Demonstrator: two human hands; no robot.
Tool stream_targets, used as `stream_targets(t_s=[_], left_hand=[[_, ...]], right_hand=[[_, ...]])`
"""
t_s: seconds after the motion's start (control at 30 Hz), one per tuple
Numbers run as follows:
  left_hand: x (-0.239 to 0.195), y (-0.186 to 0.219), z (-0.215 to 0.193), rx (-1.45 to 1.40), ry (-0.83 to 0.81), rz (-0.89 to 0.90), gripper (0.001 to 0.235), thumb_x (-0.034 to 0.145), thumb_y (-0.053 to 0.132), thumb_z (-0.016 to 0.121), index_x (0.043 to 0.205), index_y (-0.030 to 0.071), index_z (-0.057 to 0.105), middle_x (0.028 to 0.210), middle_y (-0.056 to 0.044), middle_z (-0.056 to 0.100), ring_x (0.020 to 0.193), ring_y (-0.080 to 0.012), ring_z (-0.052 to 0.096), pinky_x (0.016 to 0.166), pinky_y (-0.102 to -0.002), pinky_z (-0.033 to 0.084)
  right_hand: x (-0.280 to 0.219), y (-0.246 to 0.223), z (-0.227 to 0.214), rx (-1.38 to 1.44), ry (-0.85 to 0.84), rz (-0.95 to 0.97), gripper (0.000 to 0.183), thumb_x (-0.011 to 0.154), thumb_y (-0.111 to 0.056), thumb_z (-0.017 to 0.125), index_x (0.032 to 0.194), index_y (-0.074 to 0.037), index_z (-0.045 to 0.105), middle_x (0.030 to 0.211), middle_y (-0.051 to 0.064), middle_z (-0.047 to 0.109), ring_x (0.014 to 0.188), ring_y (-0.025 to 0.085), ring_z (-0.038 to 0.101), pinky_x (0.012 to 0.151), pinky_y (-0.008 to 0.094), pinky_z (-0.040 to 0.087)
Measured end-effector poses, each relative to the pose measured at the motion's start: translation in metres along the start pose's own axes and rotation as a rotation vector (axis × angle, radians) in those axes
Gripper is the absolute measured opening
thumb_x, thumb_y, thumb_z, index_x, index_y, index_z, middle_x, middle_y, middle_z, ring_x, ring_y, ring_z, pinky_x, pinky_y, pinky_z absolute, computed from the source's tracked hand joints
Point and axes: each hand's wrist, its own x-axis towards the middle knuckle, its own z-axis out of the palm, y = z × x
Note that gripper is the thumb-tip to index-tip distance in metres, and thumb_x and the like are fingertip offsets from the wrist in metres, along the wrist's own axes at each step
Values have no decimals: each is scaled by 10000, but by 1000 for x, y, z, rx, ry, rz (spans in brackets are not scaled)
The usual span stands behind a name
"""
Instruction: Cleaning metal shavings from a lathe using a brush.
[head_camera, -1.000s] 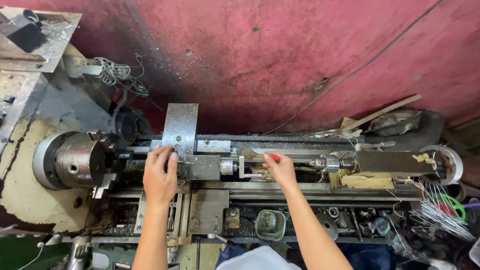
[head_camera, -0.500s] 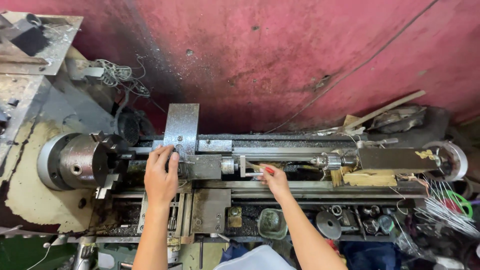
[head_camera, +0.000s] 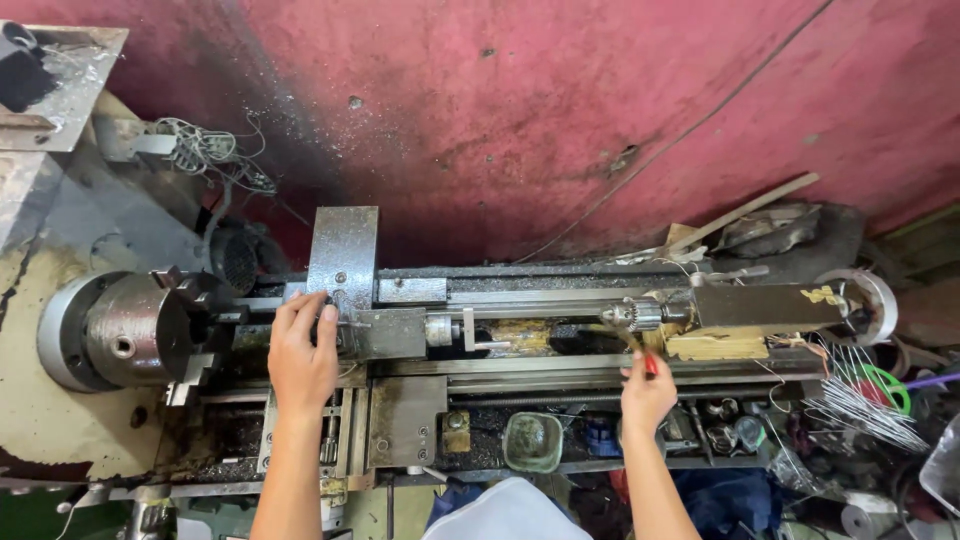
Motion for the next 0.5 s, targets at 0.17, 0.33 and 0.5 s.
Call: stream_targets(t_s=[0.17, 0.33, 0.5], left_hand=[[0, 0, 1, -8, -7, -11, 406, 1113, 426, 539, 1281, 108, 727, 1277, -69, 646, 1346, -300, 573, 1130, -442, 447], [-4, 1, -4, -10, -15, -20, 392, 1107, 427, 547, 1264, 120, 733, 1264, -67, 653, 1340, -297, 579, 1133, -435, 449], [4, 3, -7, -34, -52, -79, 409, 1106, 444, 516, 1256, 135, 739, 1258, -62, 663, 1335, -298, 580, 1121, -439, 453]], right_hand=[[4, 21, 1, -365, 254, -403, 205, 989, -223, 799, 1126, -72, 779, 948, 110, 698, 855, 302, 713, 777, 387, 570], [-11, 29, 13, -394, 211, -431, 125, 969, -228, 803, 1021, -119, 773, 847, 66, 664, 814, 289, 688, 760, 378, 540], [-34, -49, 42, -244, -80, -370, 220, 934, -247, 783, 1049, -60, 786, 848, 171, 705, 800, 378, 705, 749, 456, 544]])
